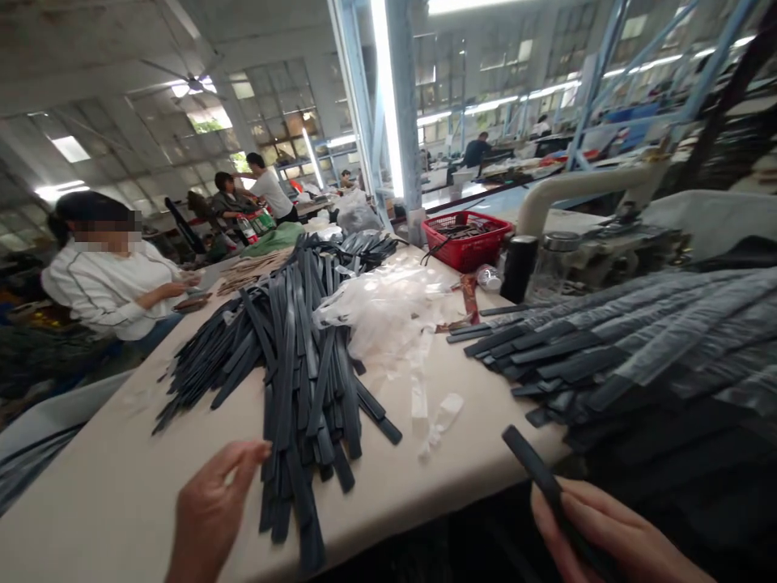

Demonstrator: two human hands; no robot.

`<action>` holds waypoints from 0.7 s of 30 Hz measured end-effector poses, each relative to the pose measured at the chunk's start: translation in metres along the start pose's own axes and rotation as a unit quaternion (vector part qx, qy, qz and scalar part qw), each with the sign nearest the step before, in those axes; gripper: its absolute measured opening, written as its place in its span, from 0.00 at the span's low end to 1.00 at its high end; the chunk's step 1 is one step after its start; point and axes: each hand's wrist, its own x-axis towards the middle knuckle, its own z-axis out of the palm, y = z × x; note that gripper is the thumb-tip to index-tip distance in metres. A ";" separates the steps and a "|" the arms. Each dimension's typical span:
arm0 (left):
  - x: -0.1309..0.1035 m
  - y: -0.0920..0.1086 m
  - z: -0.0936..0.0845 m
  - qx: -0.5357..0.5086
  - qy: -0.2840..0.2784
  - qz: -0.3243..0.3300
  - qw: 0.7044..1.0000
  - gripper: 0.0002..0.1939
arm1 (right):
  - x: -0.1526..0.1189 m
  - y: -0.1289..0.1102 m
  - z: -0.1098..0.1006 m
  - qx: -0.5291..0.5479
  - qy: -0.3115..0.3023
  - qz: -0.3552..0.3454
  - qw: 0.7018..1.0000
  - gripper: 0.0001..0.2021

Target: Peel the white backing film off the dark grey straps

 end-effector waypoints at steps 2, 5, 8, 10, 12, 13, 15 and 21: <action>-0.002 0.055 0.038 -0.079 -0.073 0.133 0.985 0.10 | 0.013 -0.001 0.011 0.047 -0.028 -0.017 0.998 0.27; -0.010 0.107 0.086 -0.062 -0.173 0.241 0.953 0.15 | 0.024 0.004 0.016 0.109 -0.054 -0.061 0.991 0.23; -0.018 0.133 0.119 -0.024 -0.232 0.257 0.938 0.23 | 0.024 0.010 0.012 0.153 -0.054 -0.092 0.982 0.21; -0.021 0.141 0.132 -0.036 -0.245 0.263 0.933 0.16 | 0.023 0.012 0.008 0.177 -0.038 -0.098 0.979 0.21; -0.023 0.144 0.137 -0.066 -0.229 0.272 0.932 0.07 | 0.024 0.013 0.002 0.195 -0.019 -0.093 0.976 0.21; -0.024 0.145 0.136 -0.086 -0.210 0.275 0.934 0.05 | 0.025 0.014 0.000 0.204 -0.010 -0.090 0.975 0.21; -0.027 0.143 0.129 -0.135 -0.167 0.282 0.935 0.06 | 0.029 0.016 -0.005 0.218 0.007 -0.084 0.972 0.19; -0.038 0.134 0.085 -0.228 -0.099 0.302 0.920 0.11 | 0.044 0.013 0.007 0.189 0.037 -0.053 0.980 0.18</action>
